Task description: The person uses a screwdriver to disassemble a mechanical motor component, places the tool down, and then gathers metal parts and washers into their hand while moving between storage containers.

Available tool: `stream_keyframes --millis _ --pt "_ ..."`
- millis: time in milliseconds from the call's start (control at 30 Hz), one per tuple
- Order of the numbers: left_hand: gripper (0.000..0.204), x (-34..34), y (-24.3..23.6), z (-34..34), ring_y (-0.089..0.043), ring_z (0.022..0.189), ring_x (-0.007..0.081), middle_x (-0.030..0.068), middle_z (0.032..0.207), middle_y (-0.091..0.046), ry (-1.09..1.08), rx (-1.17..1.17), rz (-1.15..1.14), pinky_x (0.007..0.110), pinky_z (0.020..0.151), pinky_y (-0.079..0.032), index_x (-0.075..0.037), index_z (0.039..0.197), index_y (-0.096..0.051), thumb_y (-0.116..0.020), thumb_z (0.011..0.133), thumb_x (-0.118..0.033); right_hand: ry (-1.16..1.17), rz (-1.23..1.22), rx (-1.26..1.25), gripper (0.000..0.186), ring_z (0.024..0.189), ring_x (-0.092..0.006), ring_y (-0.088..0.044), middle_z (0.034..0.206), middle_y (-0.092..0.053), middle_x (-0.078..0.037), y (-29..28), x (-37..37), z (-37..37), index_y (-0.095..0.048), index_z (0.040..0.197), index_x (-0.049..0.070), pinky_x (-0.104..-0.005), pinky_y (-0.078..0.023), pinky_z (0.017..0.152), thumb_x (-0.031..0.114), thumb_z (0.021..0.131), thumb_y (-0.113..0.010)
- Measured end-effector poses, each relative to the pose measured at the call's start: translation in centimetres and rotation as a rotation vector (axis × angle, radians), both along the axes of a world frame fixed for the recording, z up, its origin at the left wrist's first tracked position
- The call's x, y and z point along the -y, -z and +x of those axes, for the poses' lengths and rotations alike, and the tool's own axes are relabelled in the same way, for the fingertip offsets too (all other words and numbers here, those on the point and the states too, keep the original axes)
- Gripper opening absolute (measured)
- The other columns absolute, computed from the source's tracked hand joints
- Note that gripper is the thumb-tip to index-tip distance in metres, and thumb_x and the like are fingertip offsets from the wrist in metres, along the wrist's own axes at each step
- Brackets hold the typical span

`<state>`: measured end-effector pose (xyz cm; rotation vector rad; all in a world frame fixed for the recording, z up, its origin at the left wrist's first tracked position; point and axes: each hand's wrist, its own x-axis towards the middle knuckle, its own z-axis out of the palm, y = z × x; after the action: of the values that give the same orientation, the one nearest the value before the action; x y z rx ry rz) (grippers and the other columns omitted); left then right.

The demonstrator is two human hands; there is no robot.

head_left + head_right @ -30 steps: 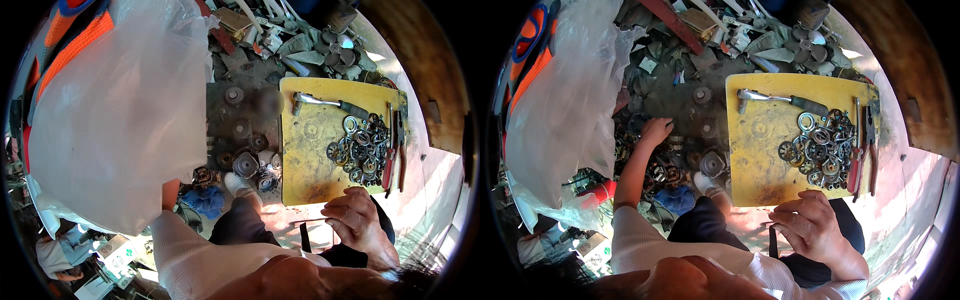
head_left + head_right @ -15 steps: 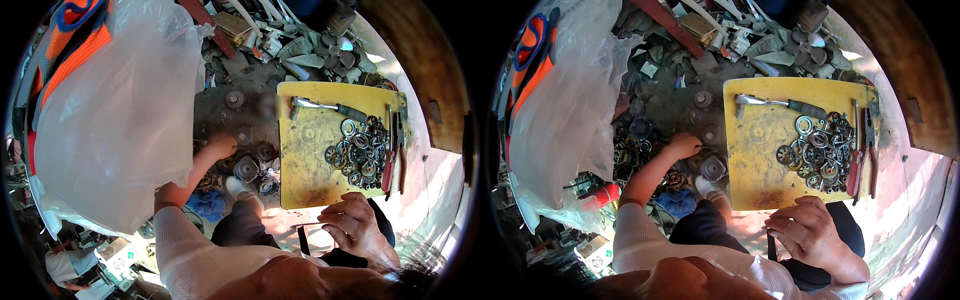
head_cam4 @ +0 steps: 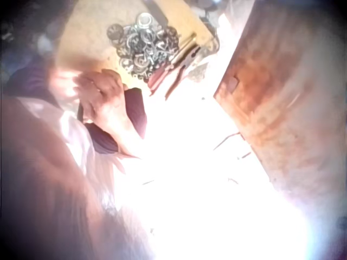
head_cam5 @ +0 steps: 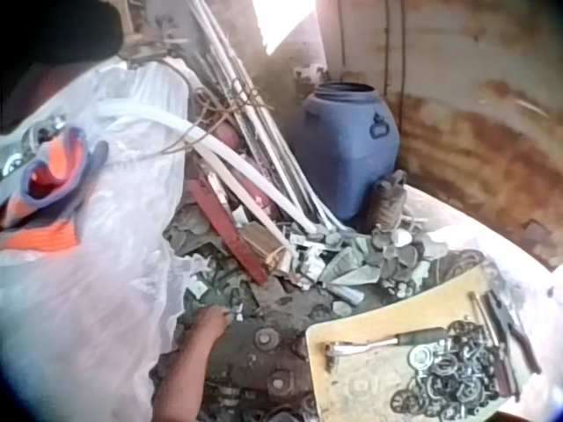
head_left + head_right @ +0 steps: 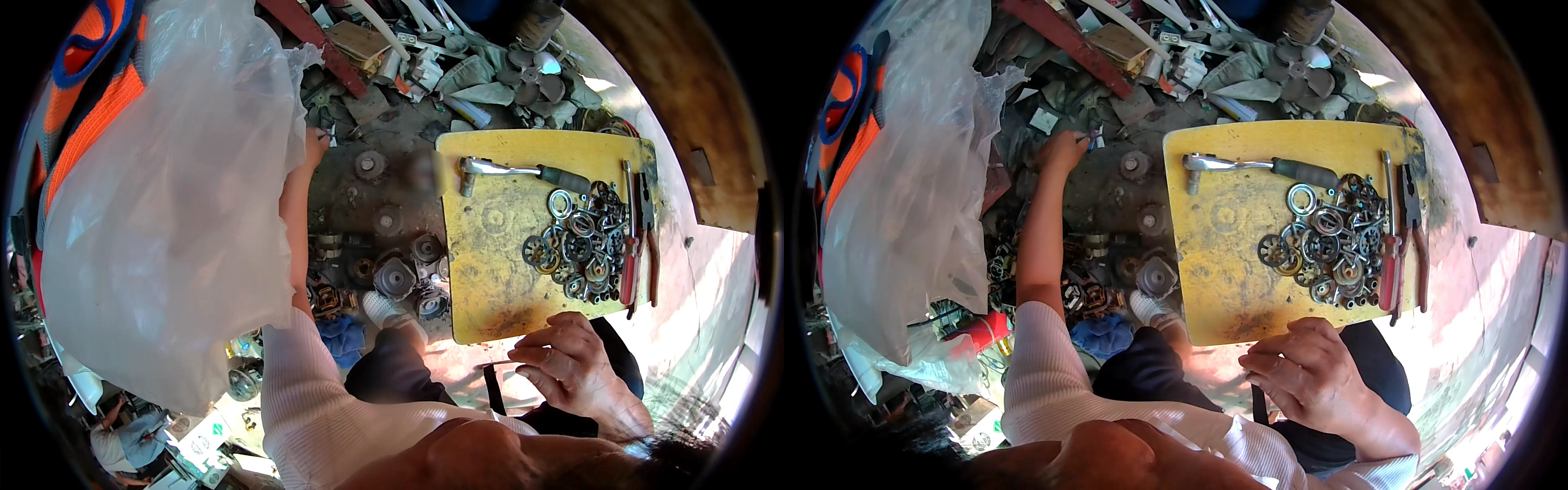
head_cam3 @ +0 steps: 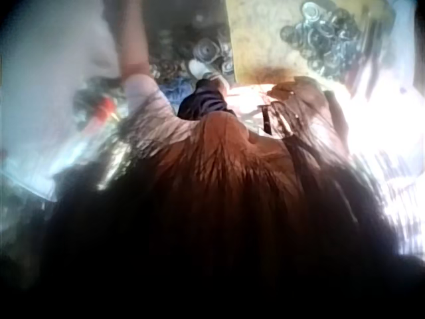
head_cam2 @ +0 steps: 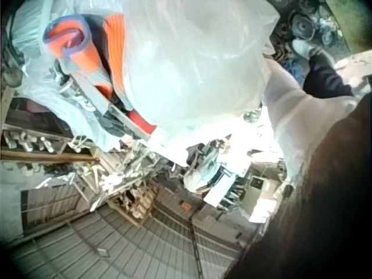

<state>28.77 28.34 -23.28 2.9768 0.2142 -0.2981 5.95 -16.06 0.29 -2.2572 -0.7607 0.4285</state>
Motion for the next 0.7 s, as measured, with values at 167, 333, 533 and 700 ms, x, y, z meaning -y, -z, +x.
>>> stream_keyframes --millis 167,333,533,700 --pt "0.029 1.0 6.0 0.9 -0.067 0.091 0.0359 0.0135 0.096 -0.07 0.035 0.004 0.187 0.049 0.076 -0.053 -0.012 0.104 -0.07 -0.061 0.089 -0.035 -0.024 0.016 -0.012 0.026 0.09 -0.0184 -0.064 0.098 -0.068 -0.001 0.2 -0.5 -0.2 -0.072 0.102 0.013 -0.0398 -0.046 0.09 0.016 0.076 -0.076" --pt "0.029 -2.3 9.3 -1.6 -0.067 0.09 0.0362 0.0141 0.095 -0.07 0.014 -0.145 0.222 0.05 0.075 -0.053 -0.013 0.109 -0.069 -0.063 0.089 -0.033 -0.055 0.003 -0.012 0.027 0.09 -0.0187 -0.064 0.097 -0.068 0.0 0.3 -0.7 -0.3 -0.071 0.103 0.014 -0.0403 -0.046 0.091 0.016 0.076 -0.076" --pt "0.033 -3.1 -0.2 -4.3 -0.065 0.097 0.0365 0.0132 0.105 -0.07 -0.028 -0.403 0.4 0.05 0.078 -0.053 -0.013 0.109 -0.071 -0.063 0.089 -0.039 0.004 -0.012 -0.023 0.026 0.09 -0.0189 -0.064 0.098 -0.068 0.0 0.4 0.0 -0.1 -0.071 0.102 0.014 -0.0406 -0.046 0.091 0.016 0.076 -0.076" --pt "0.038 -2.8 0.9 -6.2 -0.063 0.104 0.0347 0.0111 0.114 -0.068 -0.018 -0.163 0.299 0.049 0.081 -0.052 -0.018 0.117 -0.07 -0.058 0.093 -0.045 -0.037 0.004 -0.029 0.026 0.089 -0.0194 -0.064 0.098 -0.068 0.0 0.2 -0.4 0.1 -0.071 0.101 0.014 -0.0407 -0.047 0.091 0.017 0.076 -0.077"
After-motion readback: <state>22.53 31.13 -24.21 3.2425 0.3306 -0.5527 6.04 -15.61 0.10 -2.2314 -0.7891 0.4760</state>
